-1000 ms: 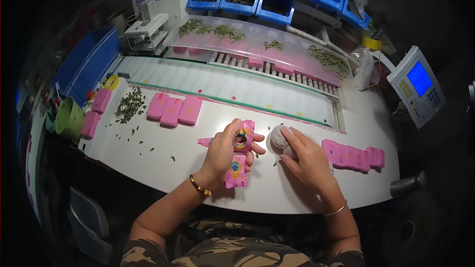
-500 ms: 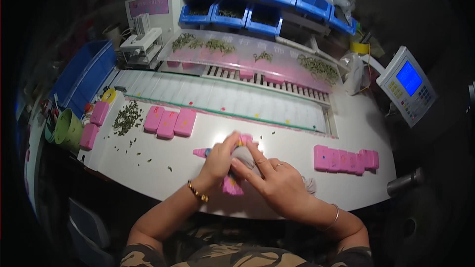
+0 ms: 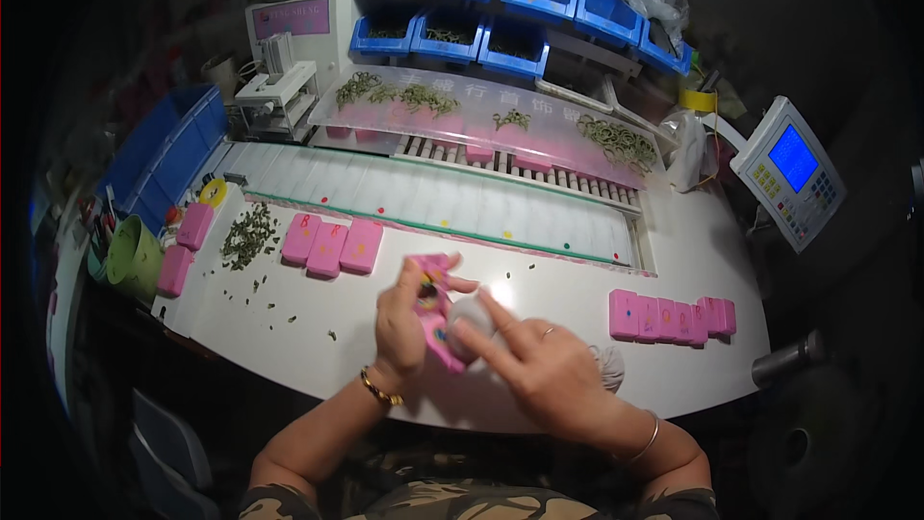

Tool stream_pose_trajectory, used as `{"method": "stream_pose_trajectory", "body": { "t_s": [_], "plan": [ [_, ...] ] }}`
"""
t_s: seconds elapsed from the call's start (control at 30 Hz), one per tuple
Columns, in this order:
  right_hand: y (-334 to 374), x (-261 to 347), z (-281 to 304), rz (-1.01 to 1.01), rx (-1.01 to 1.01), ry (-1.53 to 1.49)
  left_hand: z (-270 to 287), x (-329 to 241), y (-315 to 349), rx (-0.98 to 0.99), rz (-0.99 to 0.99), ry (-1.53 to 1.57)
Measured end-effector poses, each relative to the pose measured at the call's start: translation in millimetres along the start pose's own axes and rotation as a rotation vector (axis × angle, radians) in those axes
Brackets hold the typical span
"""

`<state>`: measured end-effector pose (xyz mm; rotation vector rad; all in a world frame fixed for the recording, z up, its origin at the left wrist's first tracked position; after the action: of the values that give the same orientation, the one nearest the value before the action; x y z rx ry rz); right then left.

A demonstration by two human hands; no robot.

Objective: Assembling small keychain components, including metal rings and plastic housings, at a production workstation.

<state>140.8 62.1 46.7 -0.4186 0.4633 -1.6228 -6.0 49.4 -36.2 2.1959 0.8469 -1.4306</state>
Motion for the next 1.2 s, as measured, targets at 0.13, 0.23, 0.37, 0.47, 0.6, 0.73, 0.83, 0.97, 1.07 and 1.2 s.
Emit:
{"method": "stream_pose_trajectory", "body": {
  "t_s": [0.13,0.23,0.37,0.47,0.6,0.73,0.83,0.97,1.07,1.2],
  "plan": [
    [21,-56,-11,-0.231,0.02,0.257,58,-8,-35,-0.163,0.087,0.193],
    [38,-84,-40,-0.349,0.168,0.35,63,-35,-42,-0.315,0.062,0.229],
    [-12,-53,-50,-0.219,-0.09,0.118,84,-44,-38,-0.277,-0.019,0.141],
    [-34,-23,-96,-0.243,-0.045,-0.378,75,-54,-32,-0.221,-0.114,0.004],
    [-41,-21,-137,-0.257,0.078,-0.433,66,-70,-21,-0.211,-0.249,-0.218],
    [-25,-48,-131,-0.664,0.077,-0.962,72,-70,-17,-0.203,-0.253,-0.308],
    [6,-71,-114,-1.233,-0.005,-1.633,74,-51,-15,-0.146,0.141,-0.097],
    [23,-88,-70,-1.477,-0.253,-1.701,53,-33,-9,0.096,0.186,0.052],
    [35,-112,-47,-1.286,-0.254,-1.575,33,-26,-5,0.174,0.126,-0.141],
    [6,-122,21,-0.563,-0.426,-0.299,29,-25,0,0.151,-0.188,-0.51]
  ]
}}
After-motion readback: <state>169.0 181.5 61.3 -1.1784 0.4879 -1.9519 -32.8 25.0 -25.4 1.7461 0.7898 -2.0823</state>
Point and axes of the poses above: each hand's wrist, its own y-axis away from the middle knuckle, its own z-axis out of the back of the hand, x = y × z, the point moved 7 cm from there along -y, towards the middle knuckle, and after that the axes turned 13 degrees about -x, right-handed, at the moved point
